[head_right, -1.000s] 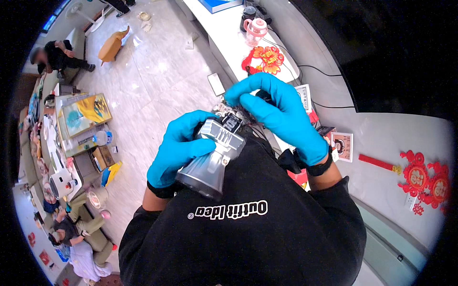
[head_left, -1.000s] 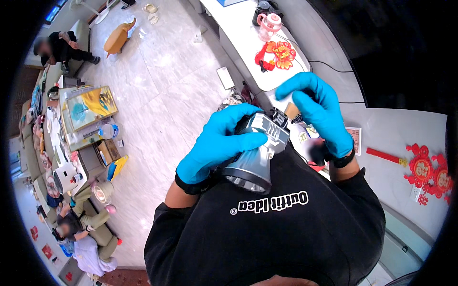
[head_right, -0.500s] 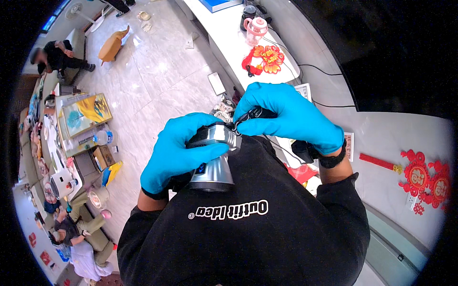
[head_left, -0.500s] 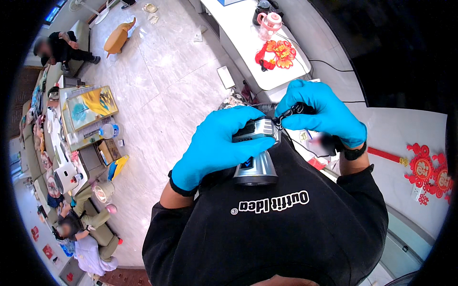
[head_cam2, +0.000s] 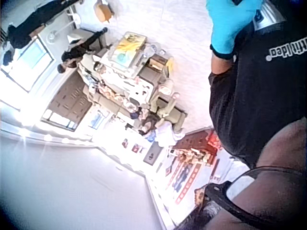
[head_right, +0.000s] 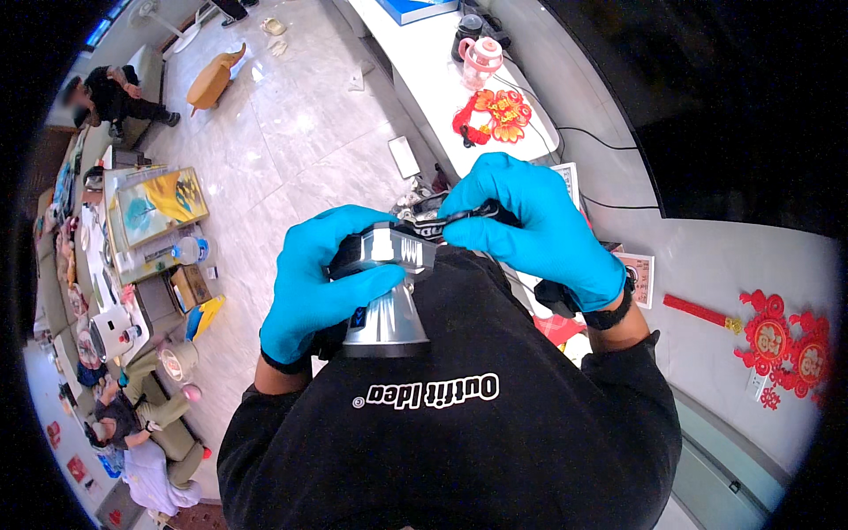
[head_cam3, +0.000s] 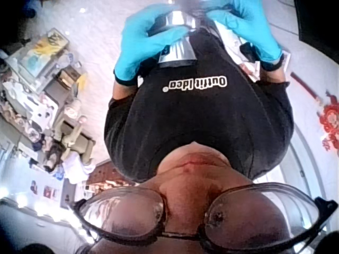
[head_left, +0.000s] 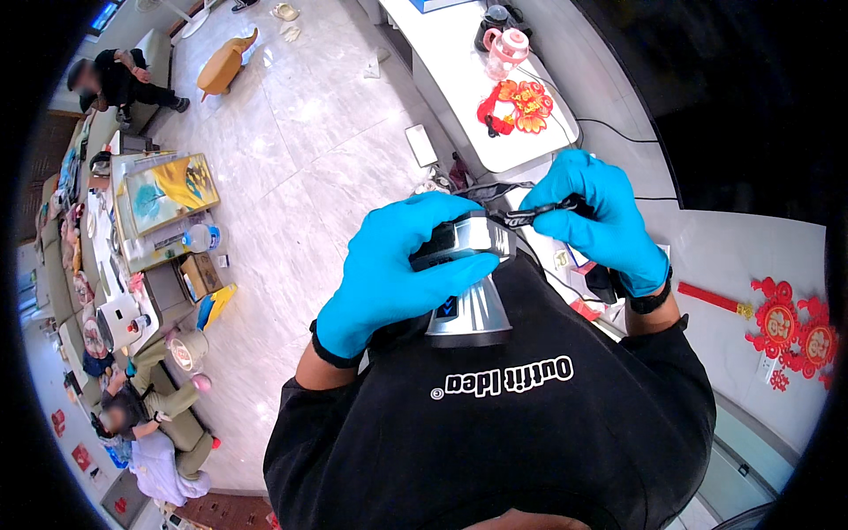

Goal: The person assembles a silver and black head-mounted flashlight by hand, threading a black strap through the plastic brackets on the flashlight casing.

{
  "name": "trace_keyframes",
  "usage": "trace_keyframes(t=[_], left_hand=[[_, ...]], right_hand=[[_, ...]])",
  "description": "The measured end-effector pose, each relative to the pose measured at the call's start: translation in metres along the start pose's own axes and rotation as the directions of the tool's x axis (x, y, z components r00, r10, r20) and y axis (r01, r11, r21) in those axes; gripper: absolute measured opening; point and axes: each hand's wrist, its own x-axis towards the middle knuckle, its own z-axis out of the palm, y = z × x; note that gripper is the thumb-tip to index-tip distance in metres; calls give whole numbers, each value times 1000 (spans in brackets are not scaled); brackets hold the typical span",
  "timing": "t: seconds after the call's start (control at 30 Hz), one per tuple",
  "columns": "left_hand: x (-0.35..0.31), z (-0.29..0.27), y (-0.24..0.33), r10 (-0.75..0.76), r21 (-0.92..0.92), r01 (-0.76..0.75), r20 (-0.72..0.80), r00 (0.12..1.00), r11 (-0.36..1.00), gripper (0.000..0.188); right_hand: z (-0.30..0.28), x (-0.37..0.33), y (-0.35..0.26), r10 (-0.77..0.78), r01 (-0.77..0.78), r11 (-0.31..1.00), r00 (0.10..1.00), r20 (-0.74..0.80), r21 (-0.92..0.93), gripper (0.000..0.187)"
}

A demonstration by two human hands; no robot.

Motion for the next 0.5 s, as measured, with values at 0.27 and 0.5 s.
trace_keyframes(t=[0.27,0.5], left_hand=[[3,-3,5,56,10,-56,36,998,998,39],[5,-1,2,84,27,-85,39,996,996,40]], right_hand=[[-1,2,-13,-122,121,985,993,1,-119,21],[-1,2,-26,-10,3,979,999,-33,-204,29]])
